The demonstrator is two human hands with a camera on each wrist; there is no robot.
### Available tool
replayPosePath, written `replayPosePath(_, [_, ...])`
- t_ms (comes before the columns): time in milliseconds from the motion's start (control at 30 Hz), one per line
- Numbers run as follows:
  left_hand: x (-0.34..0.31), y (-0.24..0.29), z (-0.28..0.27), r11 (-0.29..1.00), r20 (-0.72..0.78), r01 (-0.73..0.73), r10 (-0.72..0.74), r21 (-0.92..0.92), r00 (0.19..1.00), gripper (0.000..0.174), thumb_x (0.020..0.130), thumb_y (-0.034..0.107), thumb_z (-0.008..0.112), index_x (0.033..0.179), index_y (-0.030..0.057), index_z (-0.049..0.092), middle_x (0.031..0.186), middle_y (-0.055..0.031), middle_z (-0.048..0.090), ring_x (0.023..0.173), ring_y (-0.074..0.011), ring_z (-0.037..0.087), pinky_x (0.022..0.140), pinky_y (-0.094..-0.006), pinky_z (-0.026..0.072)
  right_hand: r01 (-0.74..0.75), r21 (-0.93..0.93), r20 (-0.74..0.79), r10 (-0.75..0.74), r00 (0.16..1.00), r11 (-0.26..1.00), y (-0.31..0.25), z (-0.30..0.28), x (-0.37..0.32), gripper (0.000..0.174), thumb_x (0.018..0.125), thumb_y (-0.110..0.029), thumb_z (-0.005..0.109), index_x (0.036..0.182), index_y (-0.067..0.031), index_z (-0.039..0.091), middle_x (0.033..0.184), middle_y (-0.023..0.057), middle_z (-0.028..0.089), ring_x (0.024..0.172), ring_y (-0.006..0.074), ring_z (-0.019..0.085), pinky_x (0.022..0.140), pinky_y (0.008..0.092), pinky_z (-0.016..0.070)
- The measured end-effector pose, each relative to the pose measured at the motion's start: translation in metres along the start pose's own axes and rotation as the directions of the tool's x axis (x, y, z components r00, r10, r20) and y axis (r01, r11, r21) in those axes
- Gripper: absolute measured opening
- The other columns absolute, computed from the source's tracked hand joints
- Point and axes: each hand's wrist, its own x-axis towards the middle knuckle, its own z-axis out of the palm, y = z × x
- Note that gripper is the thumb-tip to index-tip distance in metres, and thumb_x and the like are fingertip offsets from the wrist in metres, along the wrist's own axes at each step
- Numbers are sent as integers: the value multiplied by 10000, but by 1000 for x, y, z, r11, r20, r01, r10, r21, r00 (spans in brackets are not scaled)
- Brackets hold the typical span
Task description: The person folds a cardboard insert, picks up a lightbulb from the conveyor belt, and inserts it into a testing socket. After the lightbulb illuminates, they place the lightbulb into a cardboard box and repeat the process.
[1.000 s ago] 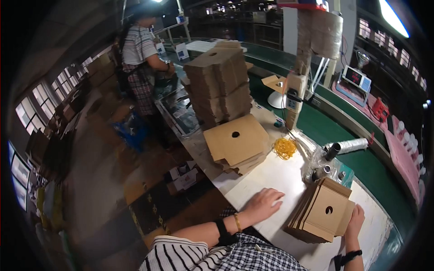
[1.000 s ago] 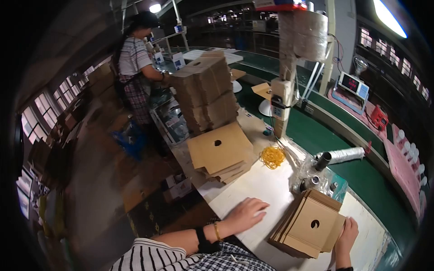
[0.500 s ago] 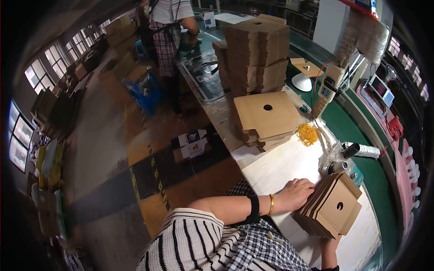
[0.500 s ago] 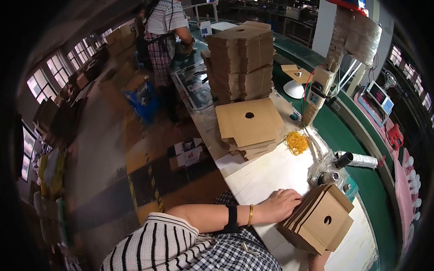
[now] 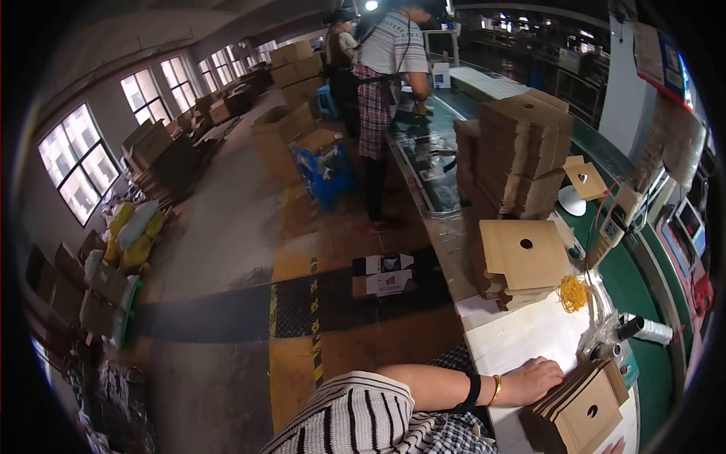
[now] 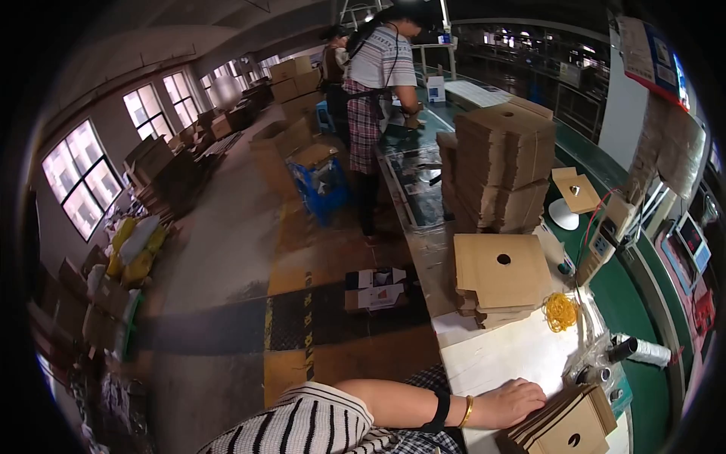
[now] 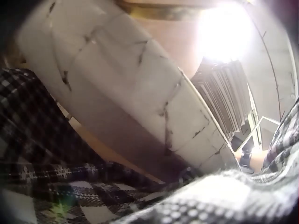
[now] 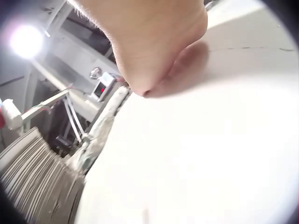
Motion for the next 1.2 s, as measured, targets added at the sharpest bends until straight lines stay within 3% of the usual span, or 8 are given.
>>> replayPosePath(33, [0,1,1,1000,-5,-9,9,13,1000,330,794,50,638,1119,5,602,1198,-114,566,1222,-257,502,1032,-391,383,-86,61,-64,90,994,994,5,3,-1,541,1048,-372,442,1375,55,504,1390,258,527,1302,398,485,1129,443,362])
replayPosePath(433, [9,13,-14,998,83,59,-61,26,995,322,853,120,619,1156,12,594,1204,-94,590,1213,-239,527,1021,-379,397,-145,180,-71,160,985,973,-21,-19,-10,493,1036,-309,481,1365,57,518,1403,260,521,1286,403,499,1121,446,364])
replayPosePath(533, [10,14,-17,997,94,60,-63,41,994,335,857,122,616,1174,14,596,1200,-92,597,1214,-238,528,1018,-382,402,-180,133,-58,189,980,975,-14,-8,-7,516,1033,-332,492,1385,45,508,1419,244,515,1317,389,475,1133,434,353])
replayPosePath(600, [11,13,-17,999,150,44,-46,23,988,334,865,114,610,1184,15,602,1213,-94,604,1225,-242,527,1021,-389,402,-29,154,-383,86,920,988,49,72,7,369,943,-120,503,1262,50,574,1294,256,573,1223,411,525,1068,455,399])
replayPosePath(667, [11,13,-18,993,156,107,-115,59,981,323,886,106,594,1196,16,607,1239,-99,603,1236,-248,526,1025,-394,400,-70,210,-339,140,931,975,26,51,-3,358,927,-39,473,1257,63,567,1292,244,578,1230,401,528,1083,468,389])
replayPosePath(733, [13,14,-21,996,179,76,-82,41,980,322,895,104,588,1204,17,605,1249,-102,601,1241,-255,525,1026,-397,400,-93,178,-312,146,939,980,21,46,-4,387,898,-28,513,1275,46,562,1306,236,569,1237,393,521,1088,463,381])
replayPosePath(833, [10,12,-19,996,177,79,-87,51,980,323,906,104,580,1217,20,604,1259,-108,598,1243,-265,525,1027,-403,399,-114,237,-333,191,923,965,2,32,-8,400,861,-17,571,1258,31,579,1297,227,563,1233,402,503,1063,469,377])
replayPosePath(1200, [10,9,-19,996,166,53,-65,74,984,322,898,115,604,1209,37,618,1253,-100,610,1225,-259,545,1030,-404,402,-125,211,-379,199,904,970,-11,22,-11,404,854,-28,598,1257,1,585,1304,202,550,1218,372,503,1042,461,375])
